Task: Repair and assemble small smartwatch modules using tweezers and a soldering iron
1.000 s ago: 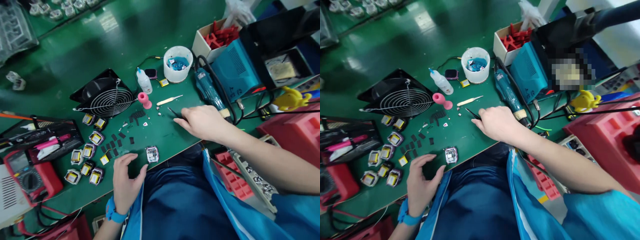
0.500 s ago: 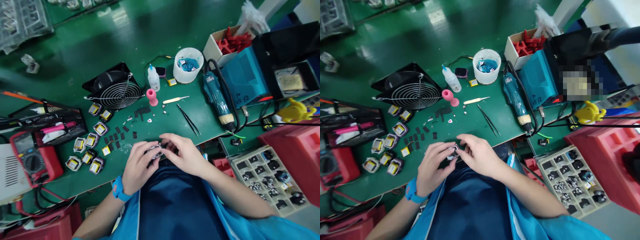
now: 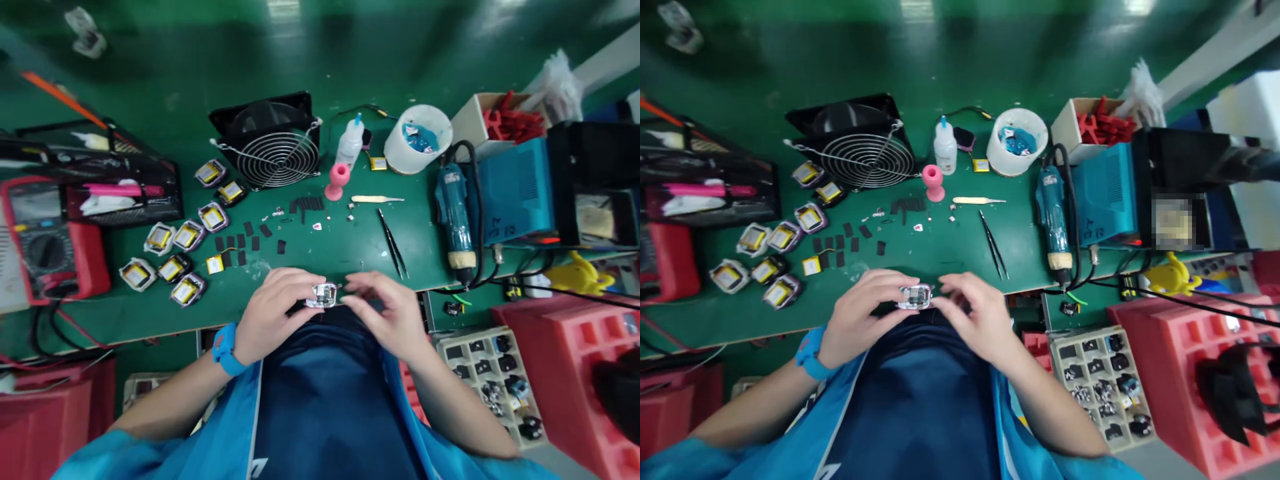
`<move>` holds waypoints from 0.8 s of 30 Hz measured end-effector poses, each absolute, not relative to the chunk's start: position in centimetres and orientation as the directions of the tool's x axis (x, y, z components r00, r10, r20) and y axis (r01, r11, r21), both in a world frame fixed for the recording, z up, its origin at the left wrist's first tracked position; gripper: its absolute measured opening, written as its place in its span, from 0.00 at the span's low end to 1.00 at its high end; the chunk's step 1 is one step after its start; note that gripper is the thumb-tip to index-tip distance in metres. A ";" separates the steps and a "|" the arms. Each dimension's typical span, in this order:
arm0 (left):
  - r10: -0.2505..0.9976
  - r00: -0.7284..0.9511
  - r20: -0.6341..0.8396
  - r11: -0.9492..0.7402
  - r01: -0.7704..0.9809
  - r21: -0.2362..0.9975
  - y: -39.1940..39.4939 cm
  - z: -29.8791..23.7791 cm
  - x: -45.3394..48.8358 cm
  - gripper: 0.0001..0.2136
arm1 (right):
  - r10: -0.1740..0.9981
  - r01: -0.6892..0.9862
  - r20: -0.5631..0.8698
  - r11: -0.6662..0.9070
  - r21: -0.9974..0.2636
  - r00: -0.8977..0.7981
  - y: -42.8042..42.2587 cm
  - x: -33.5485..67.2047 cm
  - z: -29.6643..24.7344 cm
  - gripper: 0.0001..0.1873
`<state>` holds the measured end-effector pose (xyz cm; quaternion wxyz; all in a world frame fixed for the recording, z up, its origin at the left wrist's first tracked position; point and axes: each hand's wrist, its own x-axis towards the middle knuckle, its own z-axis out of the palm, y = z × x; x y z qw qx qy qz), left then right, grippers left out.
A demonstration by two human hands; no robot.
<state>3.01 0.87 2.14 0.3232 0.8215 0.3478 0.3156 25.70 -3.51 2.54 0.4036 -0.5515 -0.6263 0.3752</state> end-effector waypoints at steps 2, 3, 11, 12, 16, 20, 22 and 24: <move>0.785 0.573 0.234 -0.533 0.433 0.728 1.1 1.9 2.3 0.06 | 0.975 0.678 0.218 0.195 -0.709 -0.053 -2.1 27.5 2.8 0.07; 0.789 0.579 0.205 -0.524 0.460 0.717 1.2 1.8 2.0 0.07 | 0.964 0.777 0.262 0.199 -0.597 -0.046 -1.4 28.4 2.8 0.08; 0.799 0.579 0.159 -0.512 0.517 0.686 0.5 1.6 -0.5 0.12 | 0.974 0.971 0.190 0.157 -0.180 -0.123 2.4 32.1 1.3 0.13; 0.806 0.567 0.169 -0.511 0.521 0.684 0.4 1.6 -0.7 0.12 | 0.972 0.966 0.181 0.183 -0.184 -0.150 2.5 32.1 1.4 0.12; 0.803 0.558 0.212 -0.546 0.544 0.637 0.1 1.4 -0.7 0.04 | 0.942 0.925 0.162 0.323 -0.200 -0.294 2.4 31.6 2.3 0.11; 0.762 0.598 0.247 -0.607 0.530 0.592 0.6 1.3 0.1 0.09 | 0.895 0.883 0.104 0.445 -0.148 -0.433 3.9 31.0 3.4 0.12; 0.739 0.627 0.247 -0.627 0.504 0.594 1.0 1.3 0.9 0.06 | 0.910 0.907 0.105 0.411 -0.091 -0.402 5.5 30.8 3.7 0.11; 0.718 0.651 0.244 -0.638 0.477 0.605 1.5 1.3 1.6 0.03 | 0.935 0.937 0.077 0.349 -0.003 -0.348 7.2 30.5 4.0 0.09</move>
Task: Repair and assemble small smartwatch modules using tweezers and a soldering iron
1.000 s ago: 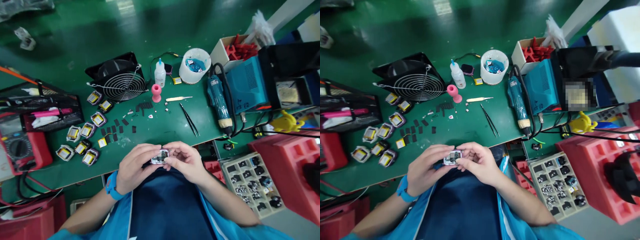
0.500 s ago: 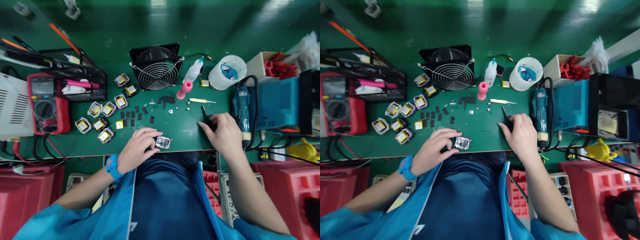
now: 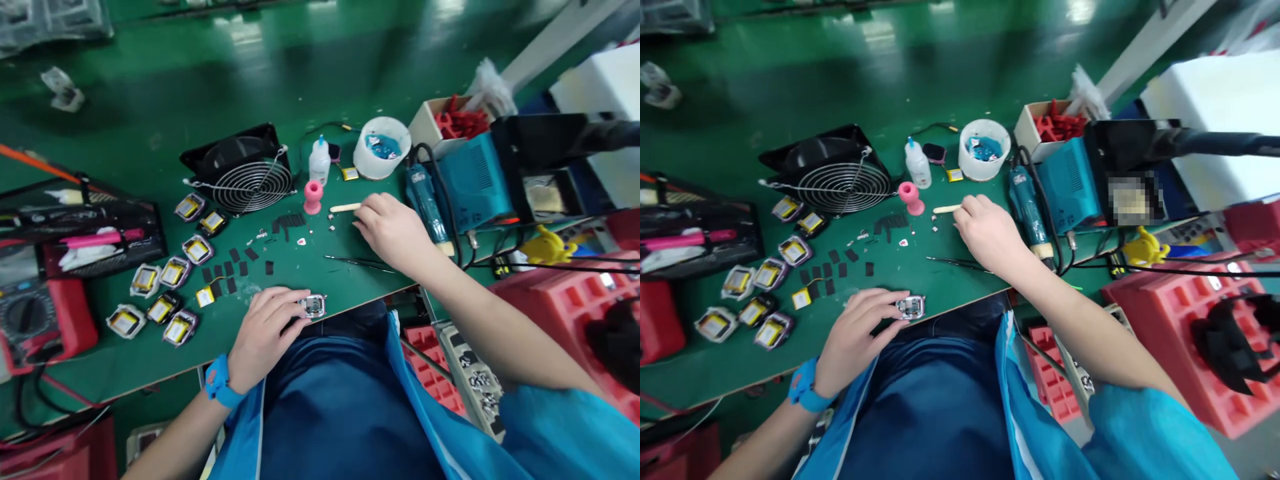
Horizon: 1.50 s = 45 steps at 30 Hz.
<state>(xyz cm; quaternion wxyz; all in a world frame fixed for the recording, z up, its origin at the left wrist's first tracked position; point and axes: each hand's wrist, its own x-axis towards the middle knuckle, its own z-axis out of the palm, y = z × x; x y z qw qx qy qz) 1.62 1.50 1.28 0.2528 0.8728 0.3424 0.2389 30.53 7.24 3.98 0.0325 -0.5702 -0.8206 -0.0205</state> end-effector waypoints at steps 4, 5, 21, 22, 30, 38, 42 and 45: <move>0.704 0.674 0.224 -0.631 0.448 0.634 2.1 1.3 2.5 0.05 | 0.947 0.943 -0.046 0.321 0.088 -0.318 9.7 29.6 4.4 0.16; 0.705 0.674 0.220 -0.626 0.447 0.639 2.2 1.3 2.5 0.05 | 0.949 0.945 -0.065 0.315 0.087 -0.310 10.0 29.4 4.5 0.18; 0.706 0.681 0.195 -0.602 0.432 0.671 1.8 1.5 2.4 0.06 | 0.911 0.449 0.352 0.411 -0.793 -0.214 1.3 27.5 4.5 0.06; 0.707 0.679 0.197 -0.606 0.438 0.664 1.7 1.4 2.5 0.06 | 0.919 0.454 0.342 0.395 -0.798 -0.199 0.9 27.4 4.2 0.06; 0.838 0.466 0.283 -0.545 0.698 0.465 0.5 1.3 2.2 0.13 | 0.899 0.797 0.423 0.337 -0.500 -0.115 2.6 29.8 2.8 0.06; 0.635 0.738 0.229 -0.729 0.475 0.493 2.2 2.4 1.3 0.25 | 0.947 0.961 0.239 0.249 -0.121 -0.215 3.8 31.3 3.2 0.07; 0.533 0.831 0.158 -0.776 0.406 0.483 2.9 2.2 1.7 0.27 | 0.925 0.898 0.095 0.380 -0.221 -0.368 2.2 31.4 3.3 0.09; 0.611 0.766 0.200 -0.733 0.451 0.508 2.6 1.7 2.0 0.18 | 0.936 0.894 0.024 0.342 -0.290 -0.350 1.4 31.6 2.8 0.09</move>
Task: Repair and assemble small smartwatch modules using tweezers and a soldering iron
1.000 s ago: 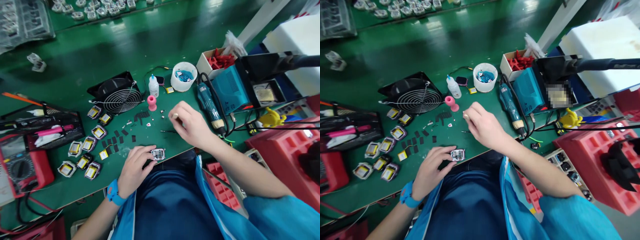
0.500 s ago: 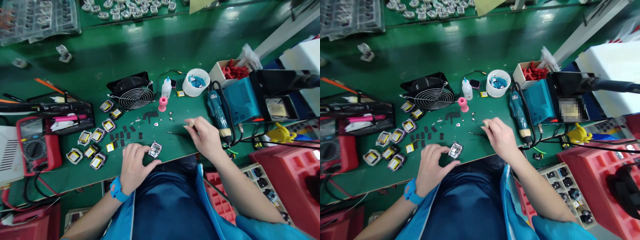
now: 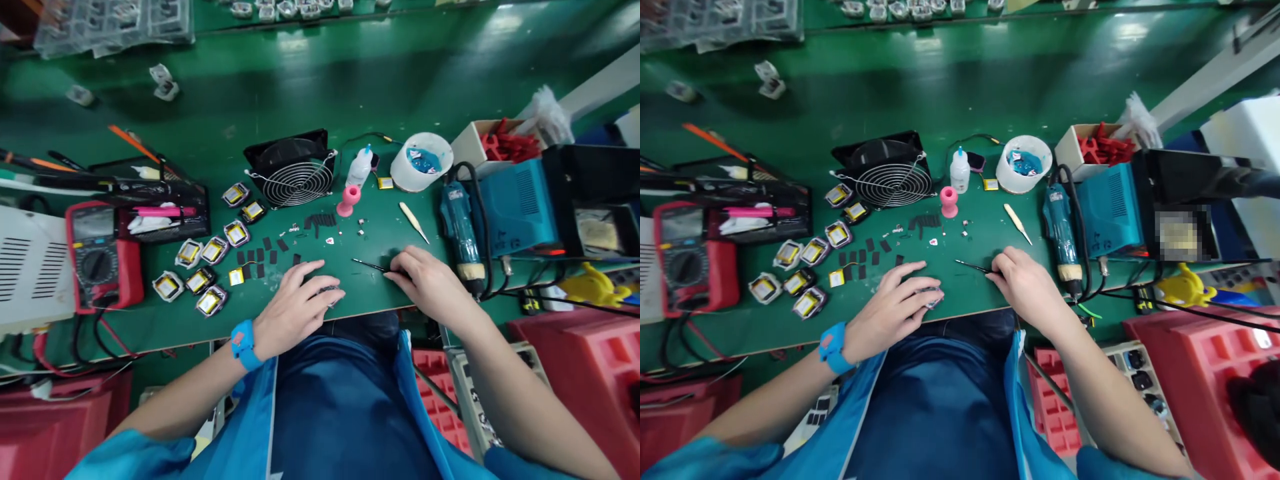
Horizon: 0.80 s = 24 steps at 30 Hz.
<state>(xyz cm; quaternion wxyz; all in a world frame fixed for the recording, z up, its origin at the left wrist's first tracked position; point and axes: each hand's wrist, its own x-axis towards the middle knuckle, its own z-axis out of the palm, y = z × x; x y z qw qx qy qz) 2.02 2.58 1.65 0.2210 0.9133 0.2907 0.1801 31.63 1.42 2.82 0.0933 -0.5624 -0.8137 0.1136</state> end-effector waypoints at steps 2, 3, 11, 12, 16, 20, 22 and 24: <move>0.674 0.698 0.242 -0.693 0.485 0.533 2.1 1.3 2.1 0.13 | 0.953 0.885 0.022 0.291 -0.363 -0.304 1.0 31.4 2.6 0.09; 0.697 0.671 0.255 -0.675 0.493 0.548 1.8 1.2 2.1 0.11 | 0.963 0.869 0.039 0.257 -0.424 -0.266 0.7 31.1 2.6 0.09; 0.727 0.637 0.257 -0.633 0.477 0.609 0.7 1.3 1.8 0.11 | 0.991 0.367 0.127 0.099 -0.925 0.053 -1.9 28.7 2.2 0.03; 0.717 0.649 0.252 -0.637 0.464 0.615 0.8 1.4 2.0 0.12 | 0.989 0.364 0.139 0.110 -0.925 0.053 -2.2 28.7 2.1 0.02; 0.631 0.734 0.252 -0.692 0.385 0.611 1.6 1.5 2.5 0.13 | 0.987 0.284 0.157 0.141 -0.948 0.037 -3.4 28.5 1.8 0.06; 0.566 0.771 0.291 -0.733 0.309 0.606 2.5 1.5 2.6 0.10 | 0.962 0.143 0.222 0.245 -0.959 -0.159 -4.1 27.1 1.2 0.15; 0.567 0.772 0.288 -0.731 0.310 0.608 2.6 1.5 2.5 0.09 | 0.937 0.143 0.261 0.298 -0.944 -0.232 -4.2 26.5 0.9 0.15; 0.580 0.767 0.275 -0.723 0.329 0.608 2.6 1.6 2.4 0.09 | 0.924 0.170 0.271 0.323 -0.931 -0.268 -4.1 26.4 0.7 0.15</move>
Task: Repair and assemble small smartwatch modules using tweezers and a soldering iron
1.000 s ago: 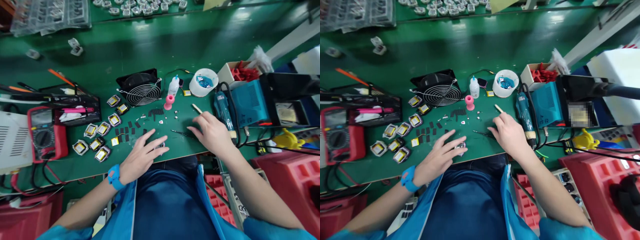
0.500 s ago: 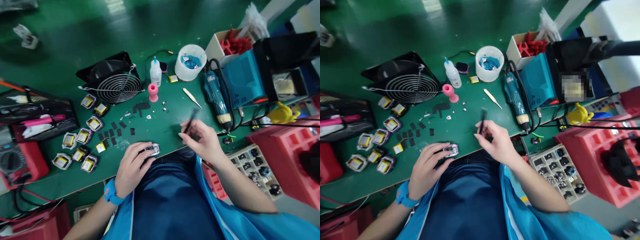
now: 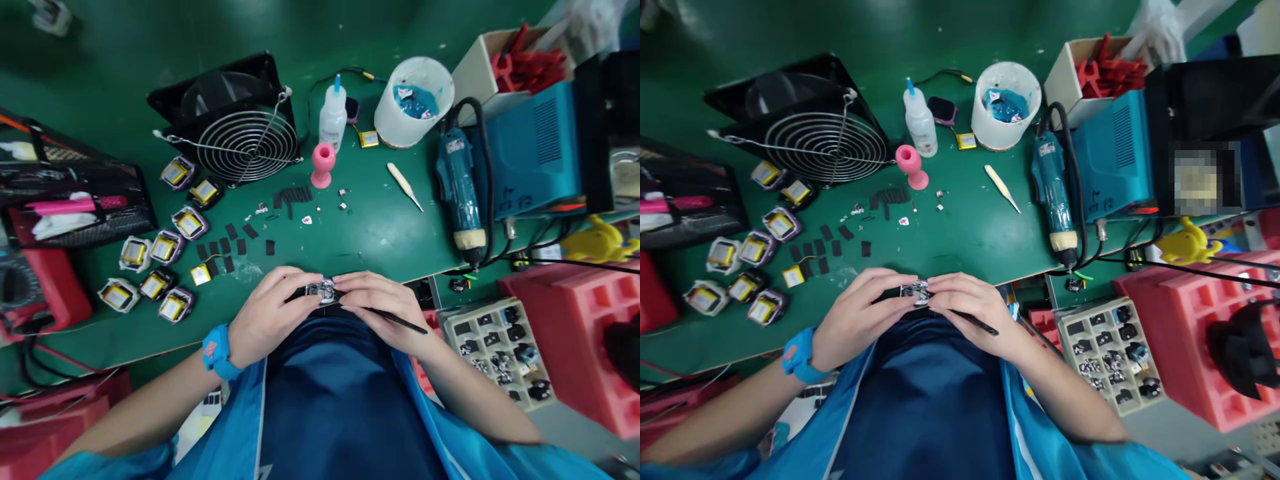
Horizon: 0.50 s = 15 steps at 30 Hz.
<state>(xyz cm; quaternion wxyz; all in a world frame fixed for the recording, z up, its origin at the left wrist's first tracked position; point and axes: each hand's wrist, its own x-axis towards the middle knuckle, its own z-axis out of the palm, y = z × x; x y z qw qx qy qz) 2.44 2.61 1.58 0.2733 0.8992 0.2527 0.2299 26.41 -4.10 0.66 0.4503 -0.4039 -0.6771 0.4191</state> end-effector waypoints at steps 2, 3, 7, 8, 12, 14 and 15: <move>0.590 0.762 0.267 -0.716 0.341 0.609 2.6 1.6 2.4 0.09 | 0.923 0.187 0.264 0.322 -0.928 -0.280 -3.9 26.6 0.7 0.14; 0.594 0.760 0.265 -0.712 0.342 0.613 2.5 1.6 2.5 0.08 | 0.926 0.193 0.253 0.313 -0.930 -0.281 -3.8 26.8 0.8 0.14; 0.598 0.757 0.263 -0.704 0.339 0.624 2.6 1.5 2.4 0.10 | 0.934 0.212 0.226 0.289 -0.934 -0.278 -3.3 26.8 1.1 0.14; 0.596 0.759 0.265 -0.706 0.338 0.622 2.6 1.5 2.4 0.10 | 0.934 0.212 0.234 0.294 -0.932 -0.270 -3.2 26.6 1.1 0.14; 0.572 0.778 0.259 -0.730 0.338 0.594 2.7 1.3 2.3 0.13 | 0.972 0.213 0.207 0.227 -0.950 -0.114 -3.0 25.4 1.1 0.10; 0.567 0.789 0.238 -0.735 0.353 0.579 2.7 1.2 2.2 0.15 | 0.988 0.221 0.150 0.154 -0.963 -0.035 -2.9 25.0 1.2 0.08; 0.567 0.792 0.225 -0.734 0.362 0.575 2.7 1.2 2.2 0.17 | 0.992 0.225 0.123 0.123 -0.967 -0.015 -2.8 25.0 1.3 0.07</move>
